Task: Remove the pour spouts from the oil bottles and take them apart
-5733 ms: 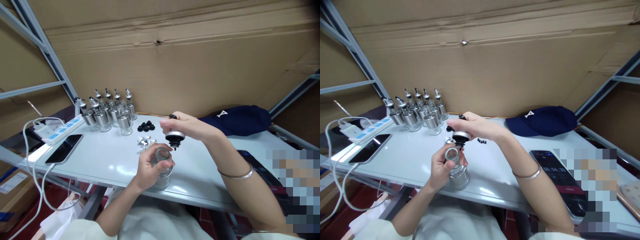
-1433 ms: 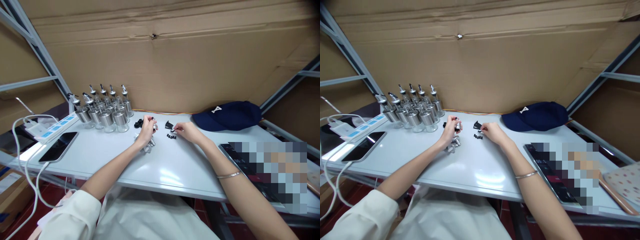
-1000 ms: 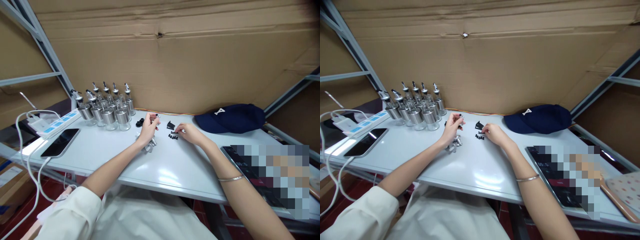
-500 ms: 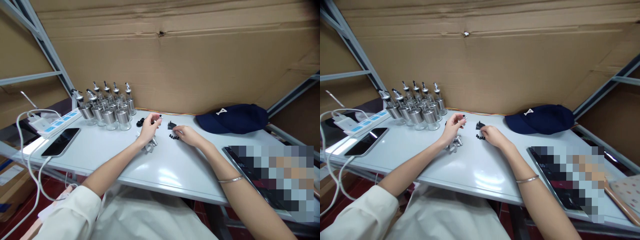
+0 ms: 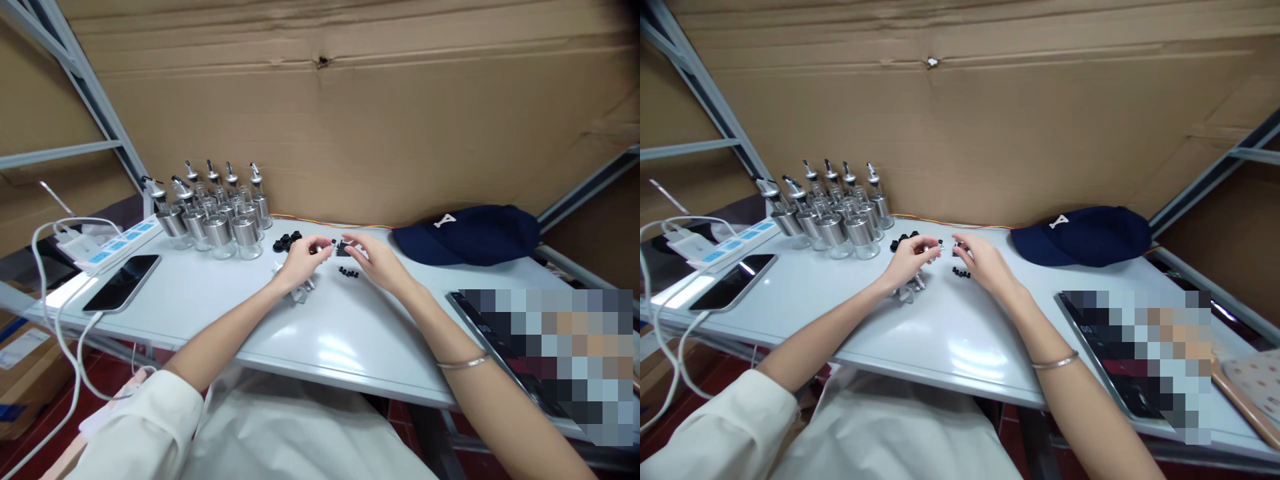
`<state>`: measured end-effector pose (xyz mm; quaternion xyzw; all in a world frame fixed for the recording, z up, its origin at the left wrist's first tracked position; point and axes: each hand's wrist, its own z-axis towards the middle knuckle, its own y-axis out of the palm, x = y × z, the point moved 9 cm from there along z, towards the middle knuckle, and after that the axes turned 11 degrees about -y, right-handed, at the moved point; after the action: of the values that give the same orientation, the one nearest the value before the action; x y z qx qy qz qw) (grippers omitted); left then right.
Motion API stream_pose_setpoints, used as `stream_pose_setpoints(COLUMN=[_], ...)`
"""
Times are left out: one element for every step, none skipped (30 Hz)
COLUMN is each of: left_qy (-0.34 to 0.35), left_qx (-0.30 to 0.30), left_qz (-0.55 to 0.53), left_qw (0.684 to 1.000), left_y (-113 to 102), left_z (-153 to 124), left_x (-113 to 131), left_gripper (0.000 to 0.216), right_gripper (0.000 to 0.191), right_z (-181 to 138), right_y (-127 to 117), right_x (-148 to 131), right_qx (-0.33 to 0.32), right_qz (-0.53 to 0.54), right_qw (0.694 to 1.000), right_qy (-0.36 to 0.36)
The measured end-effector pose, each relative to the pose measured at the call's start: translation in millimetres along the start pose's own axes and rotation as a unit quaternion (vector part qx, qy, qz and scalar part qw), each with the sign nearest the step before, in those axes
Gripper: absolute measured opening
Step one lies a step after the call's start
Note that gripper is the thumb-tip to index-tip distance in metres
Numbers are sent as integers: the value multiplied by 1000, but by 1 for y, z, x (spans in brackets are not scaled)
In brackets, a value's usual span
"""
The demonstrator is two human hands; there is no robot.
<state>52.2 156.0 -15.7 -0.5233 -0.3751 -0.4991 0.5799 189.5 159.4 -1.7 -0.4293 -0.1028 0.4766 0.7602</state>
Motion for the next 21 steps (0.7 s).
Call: stream_pose_setpoints(left_qy=[13,28,47,65,84,100,114,125,133,139,143,147,152,158,166,175,186,197,206,214,220], left_qx=[7,17,26,35,41,45,47,47,45,43,41,38,35,31,26,21,15,10,7,4,0], left_qz=[30,61,89,114,134,150,163,171,177,181,184,187,190,194,197,201,205,208,211,215,218], left_qw=[999,998,995,991,987,982,979,976,974,973,972,971,969,968,966,964,961,958,955,953,951], left_y=[0,-1,-1,-1,-1,0,0,1,2,3,3,4,5,6,7,8,9,10,10,11,11], left_z=[-1,-3,-4,-6,-8,-9,-11,-12,-13,-14,-14,-15,-16,-17,-18,-19,-20,-21,-22,-22,-23], left_x=[2,6,9,13,16,19,22,24,26,27,29,30,31,33,34,35,37,38,38,39,39], left_gripper=[19,18,17,16,14,14,13,12,11,10,10,9,7,6,4,3,3,2,2,2,2], right_gripper=[30,28,27,26,25,24,24,23,23,22,22,22,23,23,24,24,24,23,23,22,22], right_z=[2,4,6,7,8,8,8,8,8,8,8,8,7,7,7,7,7,7,7,7,7], right_y=[-5,-8,-10,-11,-10,-9,-9,-8,-8,-8,-7,-6,-5,-3,-2,0,1,2,3,4,4], right_x=[-10,-20,-30,-38,-44,-47,-49,-48,-47,-46,-45,-43,-43,-43,-43,-43,-43,-43,-43,-43,-43], right_qx=[17,26,28,24,16,7,1,-3,-5,-8,-13,-21,-30,-41,-51,-60,-67,-73,-78,-81,-83], right_qz=[4,5,2,-4,-12,-20,-29,-38,-48,-59,-69,-79,-87,-93,-96,-96,-95,-91,-85,-78,-70], right_qw=[1000,999,998,997,996,995,995,995,994,994,993,992,991,990,990,990,990,991,991,992,993], right_qy=[-14,-34,-55,-73,-87,-94,-97,-97,-95,-95,-95,-96,-96,-95,-92,-87,-80,-72,-64,-57,-53])
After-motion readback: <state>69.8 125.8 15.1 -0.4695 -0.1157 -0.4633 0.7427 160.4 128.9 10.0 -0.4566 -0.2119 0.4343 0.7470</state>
